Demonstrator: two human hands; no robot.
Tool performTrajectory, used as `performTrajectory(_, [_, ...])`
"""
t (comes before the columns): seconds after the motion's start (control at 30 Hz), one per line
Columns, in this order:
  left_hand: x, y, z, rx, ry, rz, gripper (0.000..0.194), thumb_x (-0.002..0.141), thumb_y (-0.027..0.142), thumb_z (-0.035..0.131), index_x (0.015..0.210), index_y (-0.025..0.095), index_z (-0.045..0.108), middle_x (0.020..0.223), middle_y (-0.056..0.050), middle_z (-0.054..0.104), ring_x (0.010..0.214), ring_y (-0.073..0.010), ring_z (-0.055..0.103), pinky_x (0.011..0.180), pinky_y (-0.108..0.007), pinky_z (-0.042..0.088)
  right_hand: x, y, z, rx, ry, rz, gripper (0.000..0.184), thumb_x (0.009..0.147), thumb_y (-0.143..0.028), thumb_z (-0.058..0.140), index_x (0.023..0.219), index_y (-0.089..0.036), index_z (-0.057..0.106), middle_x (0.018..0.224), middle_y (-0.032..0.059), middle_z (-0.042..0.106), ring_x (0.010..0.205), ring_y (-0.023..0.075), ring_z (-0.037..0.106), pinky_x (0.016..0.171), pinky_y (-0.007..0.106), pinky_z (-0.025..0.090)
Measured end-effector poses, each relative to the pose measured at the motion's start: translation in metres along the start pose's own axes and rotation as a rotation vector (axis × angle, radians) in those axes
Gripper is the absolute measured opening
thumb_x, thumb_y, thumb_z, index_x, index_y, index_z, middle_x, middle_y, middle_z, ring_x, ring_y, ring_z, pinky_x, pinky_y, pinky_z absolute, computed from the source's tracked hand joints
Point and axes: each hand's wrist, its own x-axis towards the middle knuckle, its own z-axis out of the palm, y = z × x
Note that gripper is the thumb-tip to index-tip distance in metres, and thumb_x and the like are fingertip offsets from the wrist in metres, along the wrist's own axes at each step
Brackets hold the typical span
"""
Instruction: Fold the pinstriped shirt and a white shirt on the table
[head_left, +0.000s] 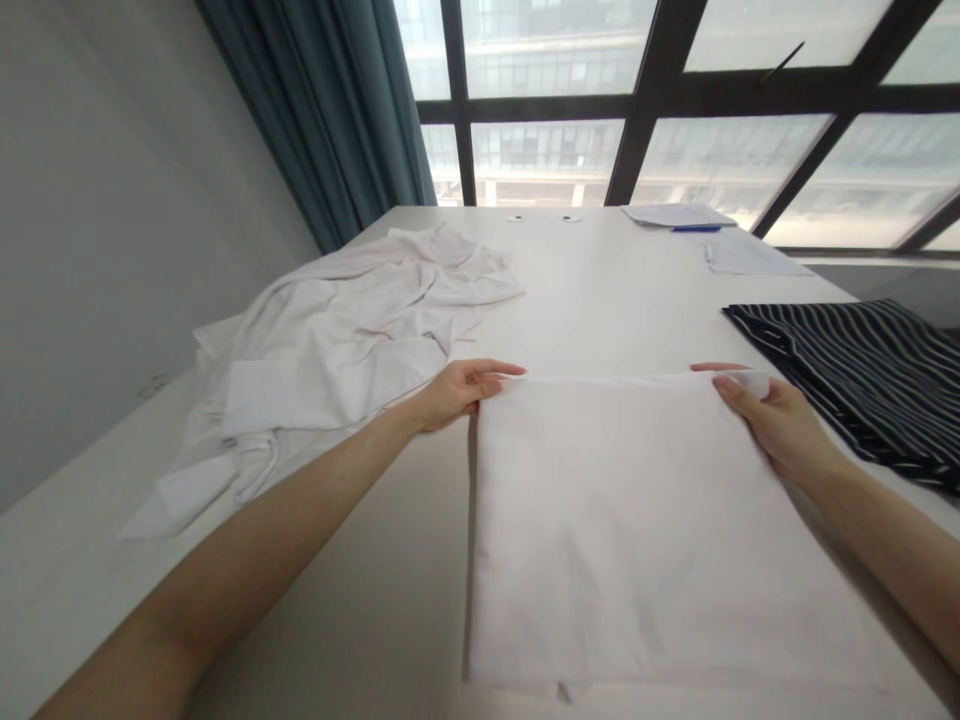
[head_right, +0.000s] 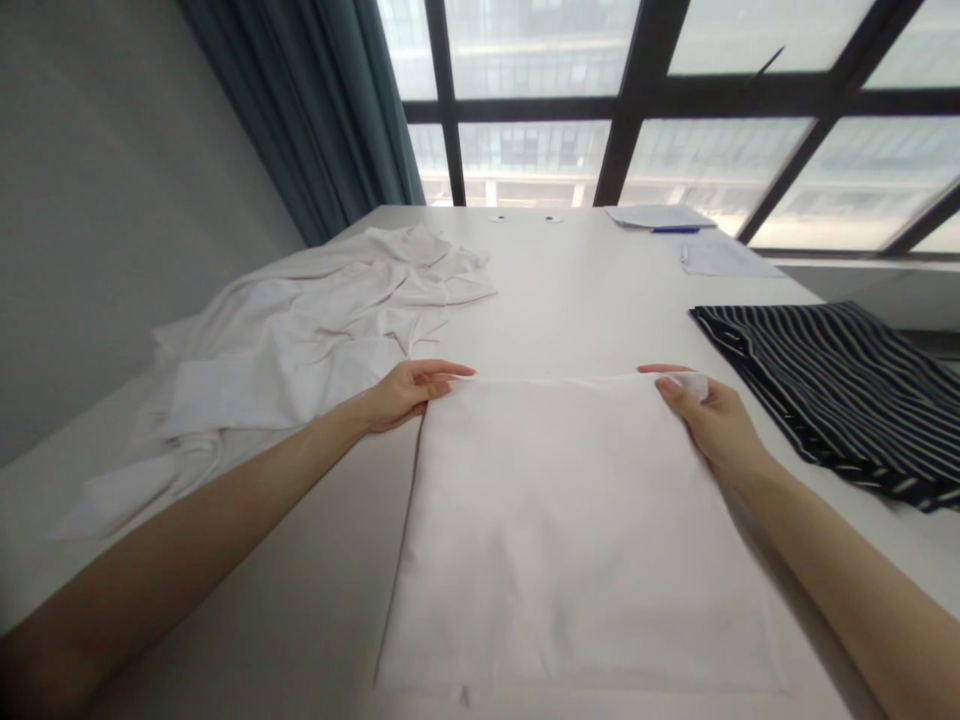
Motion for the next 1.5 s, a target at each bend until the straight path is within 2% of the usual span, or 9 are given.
performTrajectory(0.17, [-0.001,0.000,0.001,0.029,0.011,0.030,0.062,0.074,0.049,0.081,0.124,0.014,0.068,0.082,-0.005,0.069,0.069,-0.0117,0.060,0.060,-0.021,0.044,-0.002,0.002,0.003,-0.029,0.062,-0.123,0.046,0.066,-0.055,0.083,0.096,-0.021,0.076,0.075,0.0030,0.070,0.062,0.0158,0.058,0.054,0.026,0.047])
performTrajectory(0.33, [-0.004,0.007,0.004,0.133,-0.052,0.082,0.067,0.084,0.065,0.064,0.122,0.010,0.069,0.113,-0.016,0.072,0.100,-0.0242,0.066,0.088,-0.035,0.051,-0.004,0.003,0.007,-0.052,0.122,-0.261,0.044,0.069,-0.056,0.081,0.094,-0.020,0.076,0.067,0.0009,0.063,0.056,0.0138,0.049,0.047,0.026,0.038])
performTrajectory(0.5, [-0.007,0.015,0.005,0.412,-0.027,0.124,0.061,0.079,0.061,0.070,0.116,0.012,0.072,0.119,-0.012,0.072,0.112,-0.0287,0.064,0.099,-0.037,0.047,-0.004,0.003,0.004,-0.045,0.088,-0.200,0.044,0.068,-0.054,0.081,0.096,-0.021,0.076,0.066,0.0003,0.062,0.054,0.0141,0.049,0.045,0.026,0.038])
performTrajectory(0.67, [-0.008,0.015,0.007,0.407,-0.014,0.113,0.060,0.077,0.055,0.073,0.119,0.012,0.070,0.120,-0.011,0.072,0.113,-0.0288,0.065,0.097,-0.036,0.050,-0.005,0.000,0.000,-0.125,-0.084,-0.144,0.061,0.061,-0.048,0.086,0.116,-0.028,0.071,0.078,0.0011,0.070,0.060,0.0178,0.060,0.048,0.026,0.048])
performTrajectory(1.0, [-0.008,0.014,0.004,0.406,-0.009,0.143,0.059,0.078,0.055,0.071,0.117,0.011,0.071,0.118,-0.012,0.072,0.111,-0.0291,0.065,0.095,-0.036,0.050,-0.009,-0.006,0.006,-0.173,-0.075,-0.140,0.048,0.063,-0.051,0.085,0.103,-0.027,0.074,0.071,0.0009,0.069,0.055,0.0164,0.060,0.046,0.027,0.050])
performTrajectory(1.17, [-0.009,0.013,0.006,0.427,0.022,0.111,0.059,0.069,0.048,0.079,0.116,0.014,0.072,0.108,-0.008,0.075,0.099,-0.0273,0.068,0.086,-0.035,0.054,-0.008,-0.004,0.003,-0.222,-0.036,-0.190,0.048,0.065,-0.051,0.084,0.105,-0.027,0.074,0.072,-0.0005,0.068,0.056,0.0161,0.058,0.047,0.027,0.047])
performTrajectory(1.3, [-0.010,0.010,0.010,0.432,0.063,0.117,0.053,0.073,0.045,0.077,0.116,0.015,0.072,0.103,-0.007,0.075,0.092,-0.0241,0.069,0.079,-0.030,0.055,-0.007,-0.003,0.001,-0.405,0.066,-0.355,0.050,0.065,-0.053,0.082,0.107,-0.027,0.074,0.081,0.0007,0.068,0.063,0.0165,0.057,0.052,0.027,0.046])
performTrajectory(1.43, [-0.011,0.006,0.013,0.442,0.119,0.173,0.050,0.078,0.045,0.074,0.119,0.015,0.071,0.113,-0.009,0.073,0.094,-0.0231,0.069,0.077,-0.027,0.055,-0.007,-0.001,0.001,-0.572,0.153,-0.414,0.055,0.068,-0.059,0.078,0.111,-0.026,0.073,0.062,-0.0034,0.058,0.051,0.0132,0.045,0.045,0.026,0.035])
performTrajectory(1.5, [-0.012,0.004,0.016,0.495,0.145,0.233,0.047,0.082,0.045,0.071,0.119,0.016,0.071,0.118,-0.009,0.072,0.100,-0.0233,0.068,0.081,-0.027,0.055,-0.006,0.000,0.000,-0.623,0.150,-0.450,0.055,0.071,-0.061,0.075,0.113,-0.026,0.071,0.063,-0.0033,0.059,0.049,0.0142,0.046,0.045,0.028,0.036])
